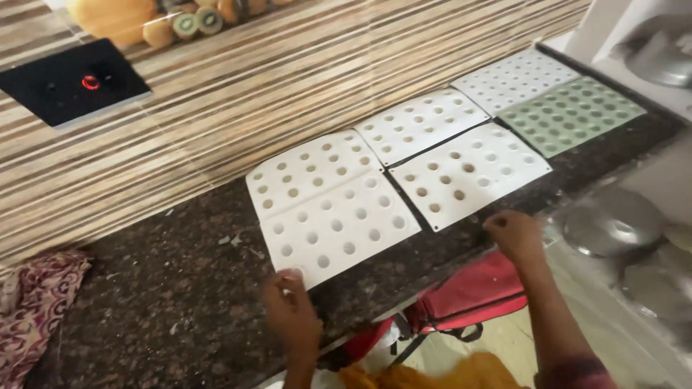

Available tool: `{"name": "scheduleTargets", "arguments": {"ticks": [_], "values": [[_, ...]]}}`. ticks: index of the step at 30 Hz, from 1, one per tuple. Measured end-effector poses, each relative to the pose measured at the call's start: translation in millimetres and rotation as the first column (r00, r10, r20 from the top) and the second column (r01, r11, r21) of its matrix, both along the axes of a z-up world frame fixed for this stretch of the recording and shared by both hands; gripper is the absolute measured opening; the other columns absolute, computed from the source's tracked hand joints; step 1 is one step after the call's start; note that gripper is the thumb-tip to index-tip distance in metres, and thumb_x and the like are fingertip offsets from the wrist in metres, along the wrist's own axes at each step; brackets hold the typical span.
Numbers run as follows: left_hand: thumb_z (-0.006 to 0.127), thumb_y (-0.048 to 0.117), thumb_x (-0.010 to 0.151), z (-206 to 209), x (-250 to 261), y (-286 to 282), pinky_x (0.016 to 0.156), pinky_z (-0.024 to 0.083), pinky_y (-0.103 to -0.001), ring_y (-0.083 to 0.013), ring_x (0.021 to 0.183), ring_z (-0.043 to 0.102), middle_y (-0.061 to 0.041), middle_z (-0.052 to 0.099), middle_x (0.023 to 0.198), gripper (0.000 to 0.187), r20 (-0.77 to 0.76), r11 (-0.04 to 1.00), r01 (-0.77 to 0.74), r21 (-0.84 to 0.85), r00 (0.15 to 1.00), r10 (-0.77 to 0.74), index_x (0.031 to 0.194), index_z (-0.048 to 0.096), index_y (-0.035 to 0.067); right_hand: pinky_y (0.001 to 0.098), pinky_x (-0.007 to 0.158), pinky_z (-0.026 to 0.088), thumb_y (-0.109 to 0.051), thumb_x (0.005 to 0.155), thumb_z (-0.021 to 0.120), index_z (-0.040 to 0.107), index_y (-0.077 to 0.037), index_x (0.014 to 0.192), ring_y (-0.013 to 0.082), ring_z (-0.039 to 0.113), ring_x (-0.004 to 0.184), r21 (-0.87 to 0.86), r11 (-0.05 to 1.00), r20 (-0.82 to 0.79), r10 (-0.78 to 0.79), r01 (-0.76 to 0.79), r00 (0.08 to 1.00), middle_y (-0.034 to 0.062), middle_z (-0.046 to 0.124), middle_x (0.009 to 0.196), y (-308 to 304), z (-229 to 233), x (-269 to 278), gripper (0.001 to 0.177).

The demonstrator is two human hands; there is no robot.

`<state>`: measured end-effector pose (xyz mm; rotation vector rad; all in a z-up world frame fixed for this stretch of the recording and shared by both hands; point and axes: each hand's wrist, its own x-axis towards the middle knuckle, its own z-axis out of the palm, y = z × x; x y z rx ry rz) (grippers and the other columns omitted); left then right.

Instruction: The person cuts white solid wax chunks into smaller pieces with a cleaver on a black tray, then arranges white mold sheets on the counter and places the cut pieces into the mold cavities and onto a plate. They continue cutting and transferring pieces throughout the clip.

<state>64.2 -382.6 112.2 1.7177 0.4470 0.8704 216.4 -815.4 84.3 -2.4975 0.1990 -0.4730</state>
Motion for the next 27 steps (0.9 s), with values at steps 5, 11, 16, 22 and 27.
{"name": "scheduleTargets", "arguments": {"ticks": [5,11,16,22,27], "values": [[0.064,0.021,0.101,-2.5,-17.4,-60.0,0.067,0.050,-0.033,-0.0193,0.076,0.062,-0.011,0.070,0.089,0.021,-0.013,0.979,0.138,-0.149,0.990,-0.142,0.111,0.067,0.003,0.0452,0.084,0.057,-0.036,0.082,0.075,0.082,-0.012,0.096,0.0340,0.073,0.090,-0.148,0.982,0.039,0.125,-0.118,0.991,0.0137,0.078,0.095,3.2,-19.2,23.3,0.029],[0.061,0.028,0.100,-11.5,-20.4,-124.8,0.072,0.055,-0.034,-0.0215,0.079,0.070,-0.011,0.072,0.092,0.025,0.056,0.964,0.254,0.083,0.964,-0.259,0.106,0.069,0.004,0.0477,0.086,0.057,-0.033,0.079,0.077,0.083,-0.012,0.096,0.0358,0.073,0.093,-0.052,0.999,-0.117,-0.010,0.004,0.993,0.0165,0.077,0.095,12.8,-11.3,28.6,0.028],[0.059,0.030,0.102,-9.3,-11.6,-160.9,0.066,0.052,-0.036,-0.0237,0.074,0.069,-0.010,0.075,0.091,0.028,0.131,0.947,0.302,0.112,0.940,-0.315,0.105,0.068,0.003,0.0451,0.086,0.057,-0.031,0.076,0.075,0.082,-0.009,0.091,0.0353,0.074,0.088,-0.037,0.991,-0.004,0.126,-0.127,0.992,0.0172,0.077,0.091,2.2,-27.4,52.3,0.028],[0.064,0.037,0.099,-39.8,8.2,-170.9,0.058,0.046,-0.040,-0.0261,0.060,0.059,-0.013,0.063,0.069,0.036,0.064,0.997,0.036,0.070,0.997,-0.040,0.089,0.070,0.003,0.0455,0.084,0.057,-0.033,0.082,0.076,0.081,-0.006,0.086,0.0353,0.073,0.086,-0.106,0.976,-0.037,0.186,-0.189,0.982,0.0184,0.076,0.089,-0.9,-23.5,39.6,0.027],[0.063,0.037,0.101,-36.1,8.8,-174.8,0.058,0.044,-0.042,-0.0269,0.060,0.059,-0.013,0.064,0.067,0.036,0.032,0.994,0.000,0.110,0.999,-0.003,0.087,0.071,0.005,0.0413,0.078,0.058,-0.037,0.079,0.083,0.082,-0.010,0.083,0.0293,0.074,0.079,-0.009,0.969,-0.131,0.243,-0.247,0.961,0.0134,0.077,0.084,8.2,-11.2,29.3,0.027]]}}
